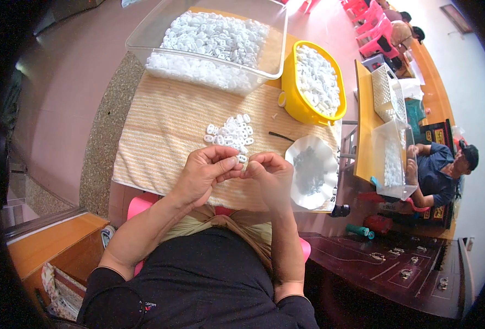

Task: Manually assembling small white plastic components at a workstation.

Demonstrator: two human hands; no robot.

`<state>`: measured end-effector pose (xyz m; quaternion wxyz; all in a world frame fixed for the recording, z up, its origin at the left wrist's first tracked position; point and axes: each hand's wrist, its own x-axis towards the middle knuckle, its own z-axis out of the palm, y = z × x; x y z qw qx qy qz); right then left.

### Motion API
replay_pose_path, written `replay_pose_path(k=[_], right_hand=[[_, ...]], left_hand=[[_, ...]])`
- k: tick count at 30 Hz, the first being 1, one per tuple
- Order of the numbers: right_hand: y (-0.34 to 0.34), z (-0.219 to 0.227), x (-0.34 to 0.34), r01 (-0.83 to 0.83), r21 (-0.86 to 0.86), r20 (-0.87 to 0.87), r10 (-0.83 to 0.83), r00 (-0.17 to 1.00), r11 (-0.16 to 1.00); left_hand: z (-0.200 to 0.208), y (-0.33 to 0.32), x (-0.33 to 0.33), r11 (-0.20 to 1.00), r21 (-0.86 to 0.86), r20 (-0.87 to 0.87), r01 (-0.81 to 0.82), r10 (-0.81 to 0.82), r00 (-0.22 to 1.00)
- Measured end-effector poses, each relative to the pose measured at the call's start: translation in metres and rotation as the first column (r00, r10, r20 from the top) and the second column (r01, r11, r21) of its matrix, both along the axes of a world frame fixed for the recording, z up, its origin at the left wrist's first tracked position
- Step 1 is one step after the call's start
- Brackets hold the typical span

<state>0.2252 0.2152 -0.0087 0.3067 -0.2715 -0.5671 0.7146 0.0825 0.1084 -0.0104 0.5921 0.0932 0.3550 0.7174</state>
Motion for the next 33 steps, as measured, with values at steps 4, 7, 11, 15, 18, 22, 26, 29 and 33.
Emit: replay_pose_path(k=[4,7,11,15,18,22,26,29,33], right_hand=[[-0.001,0.001,0.0,0.012,0.007,0.004,-0.012,1.0,1.0],[-0.002,0.001,0.0,0.015,0.011,0.015,-0.015,1.0,1.0],[-0.001,-0.001,0.0,0.015,0.009,0.01,-0.015,1.0,1.0],[0.0,-0.002,0.001,0.007,0.027,0.005,-0.007,1.0,1.0],[-0.001,0.001,0.0,0.014,-0.001,-0.013,-0.014,1.0,1.0],[-0.003,0.0,-0.001,0.012,-0.015,-0.05,-0.012,0.999,1.0],[-0.005,0.002,-0.001,0.028,0.124,-0.054,-0.022,0.998,0.992],[-0.006,0.002,0.0,0.008,0.22,-0.038,0.0,0.999,0.975],[-0.006,0.001,0.0,0.001,0.232,-0.057,0.013,0.998,0.973]], left_hand=[[-0.001,-0.001,0.001,1.0,0.027,-0.017,0.013,-0.013,1.0],[-0.003,-0.001,0.002,0.998,0.052,-0.007,-0.018,0.019,1.0],[-0.007,-0.001,0.001,0.998,0.058,-0.006,-0.024,0.024,1.0],[-0.004,-0.001,0.001,1.0,0.003,-0.016,0.025,-0.024,1.0],[-0.001,-0.002,0.001,1.0,-0.013,-0.03,0.018,-0.018,0.999],[-0.001,-0.002,0.003,0.999,0.044,-0.013,-0.015,0.016,1.0],[0.001,-0.003,0.001,1.0,0.011,-0.032,0.013,-0.013,0.999],[0.003,-0.003,0.002,1.0,-0.016,-0.03,0.024,-0.025,0.999],[0.001,-0.003,0.003,0.999,-0.036,-0.01,0.014,-0.015,1.0]])
